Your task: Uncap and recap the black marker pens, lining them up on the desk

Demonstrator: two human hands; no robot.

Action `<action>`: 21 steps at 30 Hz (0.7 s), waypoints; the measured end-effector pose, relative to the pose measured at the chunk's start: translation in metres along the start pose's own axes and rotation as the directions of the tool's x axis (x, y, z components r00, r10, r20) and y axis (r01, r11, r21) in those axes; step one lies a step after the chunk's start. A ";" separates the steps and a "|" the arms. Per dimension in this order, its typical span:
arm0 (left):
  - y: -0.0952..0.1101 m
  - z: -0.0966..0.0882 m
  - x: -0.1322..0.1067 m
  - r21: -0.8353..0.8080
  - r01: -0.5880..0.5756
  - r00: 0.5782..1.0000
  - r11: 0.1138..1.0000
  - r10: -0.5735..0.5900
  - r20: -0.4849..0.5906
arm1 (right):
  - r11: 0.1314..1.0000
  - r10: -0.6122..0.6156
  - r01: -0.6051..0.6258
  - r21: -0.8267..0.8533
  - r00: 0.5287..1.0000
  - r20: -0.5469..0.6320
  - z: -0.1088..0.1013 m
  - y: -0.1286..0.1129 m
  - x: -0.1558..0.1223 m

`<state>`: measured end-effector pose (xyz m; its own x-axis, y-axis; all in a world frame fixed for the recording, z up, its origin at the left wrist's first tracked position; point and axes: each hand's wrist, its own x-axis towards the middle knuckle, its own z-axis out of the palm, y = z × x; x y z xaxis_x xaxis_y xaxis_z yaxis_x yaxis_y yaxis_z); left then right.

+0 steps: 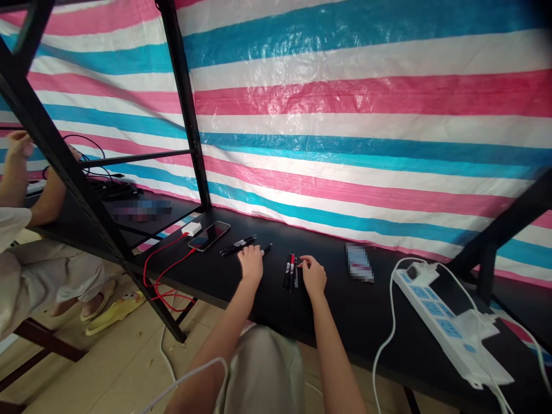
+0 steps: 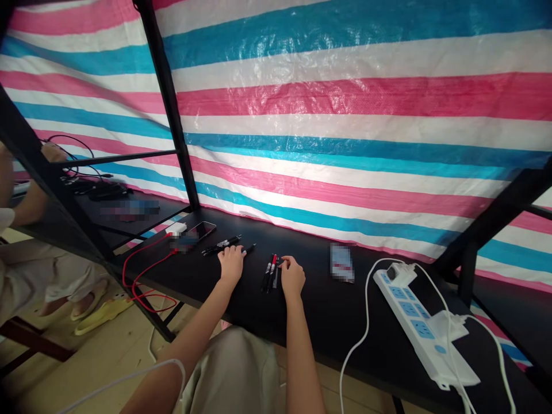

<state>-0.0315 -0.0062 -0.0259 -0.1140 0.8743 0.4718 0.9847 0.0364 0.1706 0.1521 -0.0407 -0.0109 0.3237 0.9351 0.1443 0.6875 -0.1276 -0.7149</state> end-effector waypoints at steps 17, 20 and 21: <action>0.031 -0.028 -0.012 -0.293 -0.503 0.863 0.813 0.493 -0.115 | 0.686 -0.075 0.041 0.726 0.997 0.014 0.010 0.001 0.010; 0.031 -0.030 -0.012 -0.296 -0.494 0.869 0.818 0.479 -0.127 | 0.615 -0.060 0.045 0.787 0.998 -0.010 0.008 0.000 0.010; 0.031 -0.031 -0.012 -0.295 -0.492 0.870 0.819 0.476 -0.130 | 0.600 -0.043 0.048 0.799 0.999 -0.028 0.008 0.000 0.010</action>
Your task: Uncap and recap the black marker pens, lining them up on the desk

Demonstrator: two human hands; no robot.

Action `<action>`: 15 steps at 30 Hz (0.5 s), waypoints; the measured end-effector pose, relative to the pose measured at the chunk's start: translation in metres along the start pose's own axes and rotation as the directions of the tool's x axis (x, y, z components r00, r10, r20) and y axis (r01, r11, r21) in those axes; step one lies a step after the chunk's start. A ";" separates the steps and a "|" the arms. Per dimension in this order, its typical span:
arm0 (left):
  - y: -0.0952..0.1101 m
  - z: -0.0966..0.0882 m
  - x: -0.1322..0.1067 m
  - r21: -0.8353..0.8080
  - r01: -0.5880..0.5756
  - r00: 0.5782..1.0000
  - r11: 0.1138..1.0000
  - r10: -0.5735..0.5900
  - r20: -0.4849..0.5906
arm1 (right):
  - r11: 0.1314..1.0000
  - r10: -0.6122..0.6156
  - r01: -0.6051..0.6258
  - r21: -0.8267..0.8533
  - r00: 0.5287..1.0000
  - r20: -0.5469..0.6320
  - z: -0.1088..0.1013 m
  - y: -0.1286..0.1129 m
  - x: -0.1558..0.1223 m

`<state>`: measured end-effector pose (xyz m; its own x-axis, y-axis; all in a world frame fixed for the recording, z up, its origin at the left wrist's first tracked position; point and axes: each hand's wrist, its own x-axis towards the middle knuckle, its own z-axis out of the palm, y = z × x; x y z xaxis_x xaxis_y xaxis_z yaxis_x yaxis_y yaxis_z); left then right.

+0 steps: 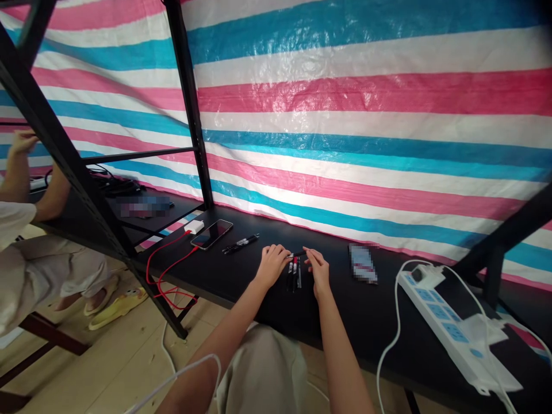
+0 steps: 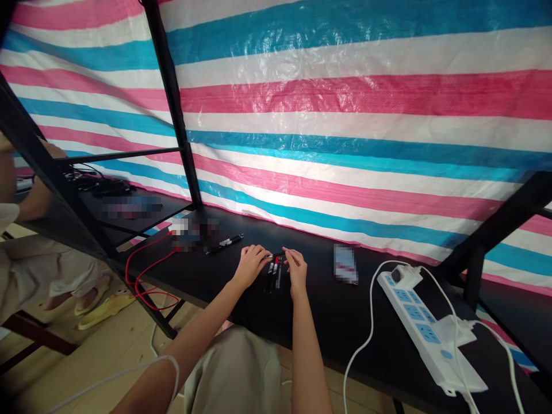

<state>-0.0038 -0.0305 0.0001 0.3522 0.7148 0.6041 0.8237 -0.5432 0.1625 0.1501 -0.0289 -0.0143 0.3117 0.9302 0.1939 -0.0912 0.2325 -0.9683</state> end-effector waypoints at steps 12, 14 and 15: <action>-0.007 -0.002 0.000 0.017 0.163 0.986 0.986 -0.163 -0.028 | 0.982 -0.013 0.095 0.165 0.899 -0.439 -0.023 0.003 0.014; -0.007 -0.004 0.000 -0.008 0.212 0.977 0.977 -0.212 -0.020 | 0.994 -0.061 0.094 0.055 0.897 -0.437 -0.020 0.004 0.013; -0.006 -0.004 0.000 -0.023 0.240 0.971 0.971 -0.240 -0.015 | 0.996 -0.089 0.087 -0.024 0.898 -0.430 -0.018 0.004 0.011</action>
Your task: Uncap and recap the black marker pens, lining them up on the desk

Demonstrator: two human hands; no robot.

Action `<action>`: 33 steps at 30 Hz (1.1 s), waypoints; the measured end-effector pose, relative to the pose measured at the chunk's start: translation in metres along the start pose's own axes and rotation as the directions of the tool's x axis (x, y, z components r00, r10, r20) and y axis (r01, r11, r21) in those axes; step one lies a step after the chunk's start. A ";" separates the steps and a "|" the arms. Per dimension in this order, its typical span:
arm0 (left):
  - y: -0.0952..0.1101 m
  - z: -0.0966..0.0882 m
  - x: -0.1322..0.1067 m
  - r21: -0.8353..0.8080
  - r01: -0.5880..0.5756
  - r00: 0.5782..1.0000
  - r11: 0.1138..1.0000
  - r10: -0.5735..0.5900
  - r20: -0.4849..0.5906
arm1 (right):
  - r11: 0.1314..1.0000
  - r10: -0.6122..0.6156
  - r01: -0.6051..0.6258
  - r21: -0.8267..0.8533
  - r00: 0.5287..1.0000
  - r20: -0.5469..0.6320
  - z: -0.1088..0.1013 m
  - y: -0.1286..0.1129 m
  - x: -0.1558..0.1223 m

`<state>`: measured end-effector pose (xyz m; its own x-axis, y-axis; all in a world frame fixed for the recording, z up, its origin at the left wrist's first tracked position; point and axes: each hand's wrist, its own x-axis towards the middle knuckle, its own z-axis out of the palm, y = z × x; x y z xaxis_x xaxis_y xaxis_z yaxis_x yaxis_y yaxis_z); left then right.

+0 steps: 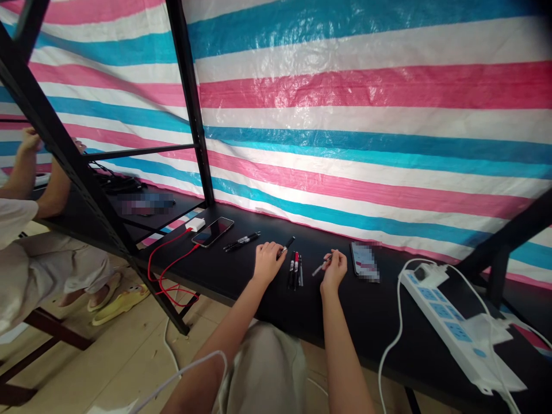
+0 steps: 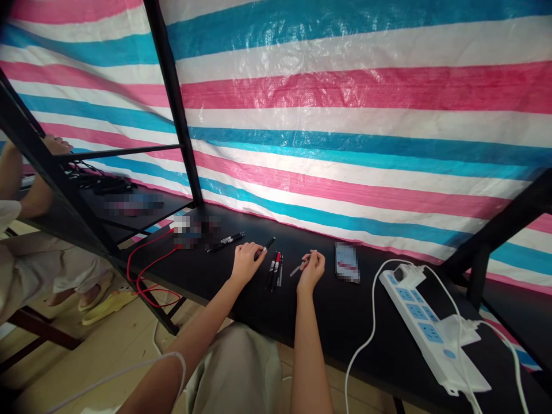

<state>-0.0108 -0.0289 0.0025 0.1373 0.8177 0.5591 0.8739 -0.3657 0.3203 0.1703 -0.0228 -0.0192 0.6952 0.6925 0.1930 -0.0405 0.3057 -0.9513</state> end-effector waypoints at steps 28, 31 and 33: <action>0.002 0.007 -0.003 0.001 0.065 0.952 0.998 -0.063 0.299 | 0.724 0.071 0.220 -0.654 0.919 0.388 0.003 0.010 -0.011; 0.000 0.010 -0.004 -0.023 0.028 0.953 0.999 -0.020 0.302 | 0.727 0.054 0.250 -0.639 0.907 0.417 0.003 0.013 -0.010; -0.001 0.012 -0.005 -0.037 0.009 0.955 0.999 0.003 0.296 | 0.730 0.040 0.269 -0.628 0.901 0.432 0.002 0.014 -0.010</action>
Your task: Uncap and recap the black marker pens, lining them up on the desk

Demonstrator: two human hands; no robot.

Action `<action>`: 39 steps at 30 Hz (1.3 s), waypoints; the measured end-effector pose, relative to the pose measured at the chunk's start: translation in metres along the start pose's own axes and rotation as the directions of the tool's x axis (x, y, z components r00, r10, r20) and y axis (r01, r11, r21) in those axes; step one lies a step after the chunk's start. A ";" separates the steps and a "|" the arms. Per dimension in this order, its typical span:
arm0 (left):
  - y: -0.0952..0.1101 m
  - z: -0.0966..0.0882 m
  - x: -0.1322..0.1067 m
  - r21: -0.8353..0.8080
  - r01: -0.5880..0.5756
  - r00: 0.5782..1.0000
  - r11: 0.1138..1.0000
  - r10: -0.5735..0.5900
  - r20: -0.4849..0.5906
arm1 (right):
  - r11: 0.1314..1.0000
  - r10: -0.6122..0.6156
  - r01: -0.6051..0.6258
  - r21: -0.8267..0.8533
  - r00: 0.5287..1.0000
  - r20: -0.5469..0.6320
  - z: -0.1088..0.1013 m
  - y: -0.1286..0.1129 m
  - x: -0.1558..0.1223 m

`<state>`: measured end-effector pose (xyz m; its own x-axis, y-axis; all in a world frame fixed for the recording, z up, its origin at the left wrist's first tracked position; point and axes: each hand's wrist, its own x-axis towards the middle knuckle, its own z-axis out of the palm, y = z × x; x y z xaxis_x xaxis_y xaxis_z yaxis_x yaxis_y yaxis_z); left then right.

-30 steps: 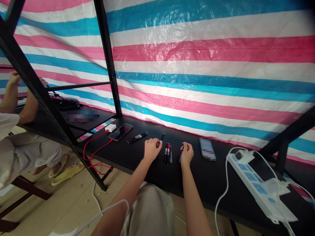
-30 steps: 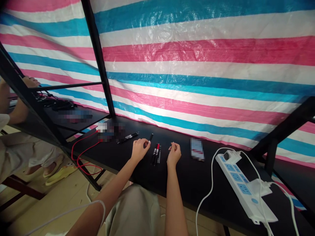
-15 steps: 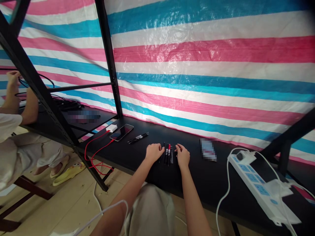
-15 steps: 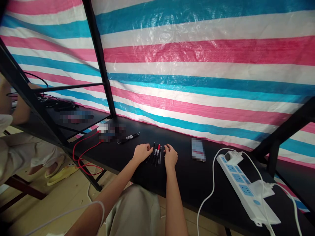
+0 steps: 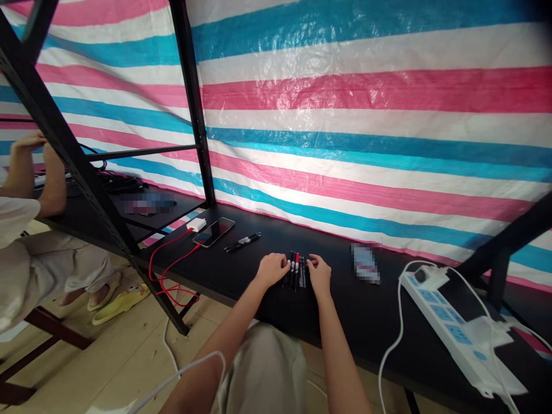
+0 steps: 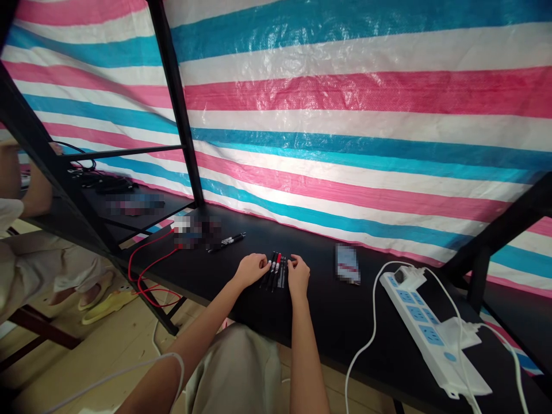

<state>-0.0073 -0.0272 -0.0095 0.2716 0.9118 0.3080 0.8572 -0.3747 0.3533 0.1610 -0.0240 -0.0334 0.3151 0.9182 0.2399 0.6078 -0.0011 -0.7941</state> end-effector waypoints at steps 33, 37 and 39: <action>-0.038 -0.003 0.012 0.241 0.466 0.836 0.852 -0.334 -0.437 | 0.991 0.029 -0.027 -0.134 0.999 0.018 -0.006 -0.014 -0.008; -0.055 -0.010 0.015 0.232 0.619 0.737 0.751 -0.452 -0.503 | 0.989 0.030 -0.025 -0.145 0.999 0.029 -0.007 -0.015 -0.010; -0.059 -0.010 0.014 0.246 0.635 0.734 0.732 -0.471 -0.490 | 0.988 0.035 -0.028 -0.154 0.999 0.037 -0.007 -0.016 -0.010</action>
<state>-0.0587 0.0064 -0.0167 -0.4189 0.7631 0.4922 0.9080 0.3457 0.2368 0.1535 -0.0357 -0.0191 0.3085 0.9317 0.1915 0.7038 -0.0882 -0.7049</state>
